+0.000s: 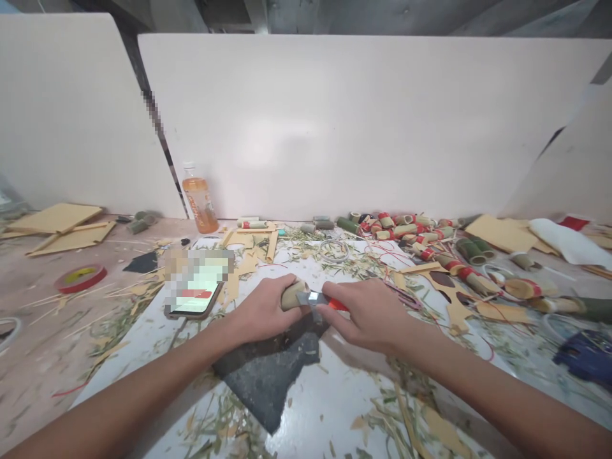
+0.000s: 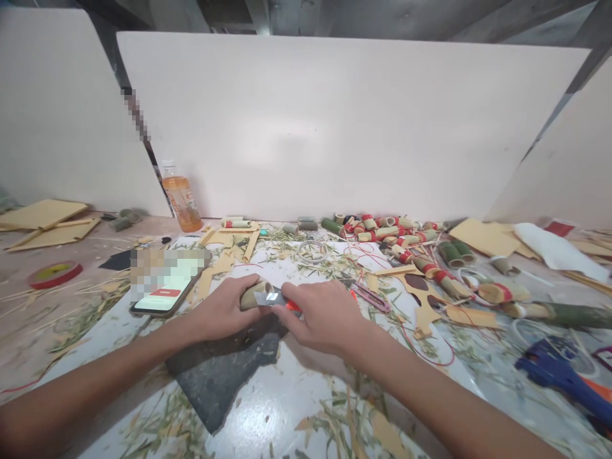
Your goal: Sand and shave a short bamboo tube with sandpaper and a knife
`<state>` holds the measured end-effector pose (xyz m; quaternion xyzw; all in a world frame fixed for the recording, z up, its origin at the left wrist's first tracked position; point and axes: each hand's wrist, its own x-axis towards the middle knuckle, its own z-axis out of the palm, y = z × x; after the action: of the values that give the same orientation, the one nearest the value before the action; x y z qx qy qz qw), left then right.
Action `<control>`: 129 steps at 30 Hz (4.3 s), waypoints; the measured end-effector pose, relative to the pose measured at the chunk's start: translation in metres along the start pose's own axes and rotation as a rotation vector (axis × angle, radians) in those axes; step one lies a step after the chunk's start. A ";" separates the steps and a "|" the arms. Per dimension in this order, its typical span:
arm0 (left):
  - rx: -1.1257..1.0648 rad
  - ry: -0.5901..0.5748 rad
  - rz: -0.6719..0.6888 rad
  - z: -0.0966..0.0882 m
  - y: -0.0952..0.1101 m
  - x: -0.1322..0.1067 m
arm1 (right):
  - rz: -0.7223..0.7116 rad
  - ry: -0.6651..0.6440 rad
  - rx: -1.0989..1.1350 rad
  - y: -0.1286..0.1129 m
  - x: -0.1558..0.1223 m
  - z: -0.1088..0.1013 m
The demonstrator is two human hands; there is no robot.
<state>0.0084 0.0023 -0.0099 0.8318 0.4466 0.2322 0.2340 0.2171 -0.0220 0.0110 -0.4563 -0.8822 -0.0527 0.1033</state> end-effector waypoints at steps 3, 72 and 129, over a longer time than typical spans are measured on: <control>0.024 -0.002 0.007 0.000 0.000 -0.001 | -0.004 0.011 -0.030 0.001 0.002 0.000; 0.037 -0.014 -0.105 -0.003 -0.003 -0.002 | 0.306 0.110 0.051 0.039 0.003 0.006; 0.070 -0.257 0.087 -0.013 -0.004 -0.008 | -0.179 -0.078 0.052 0.003 -0.017 0.014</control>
<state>-0.0061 0.0001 -0.0033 0.8808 0.3843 0.1179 0.2501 0.2271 -0.0313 -0.0065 -0.3743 -0.9240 -0.0210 0.0755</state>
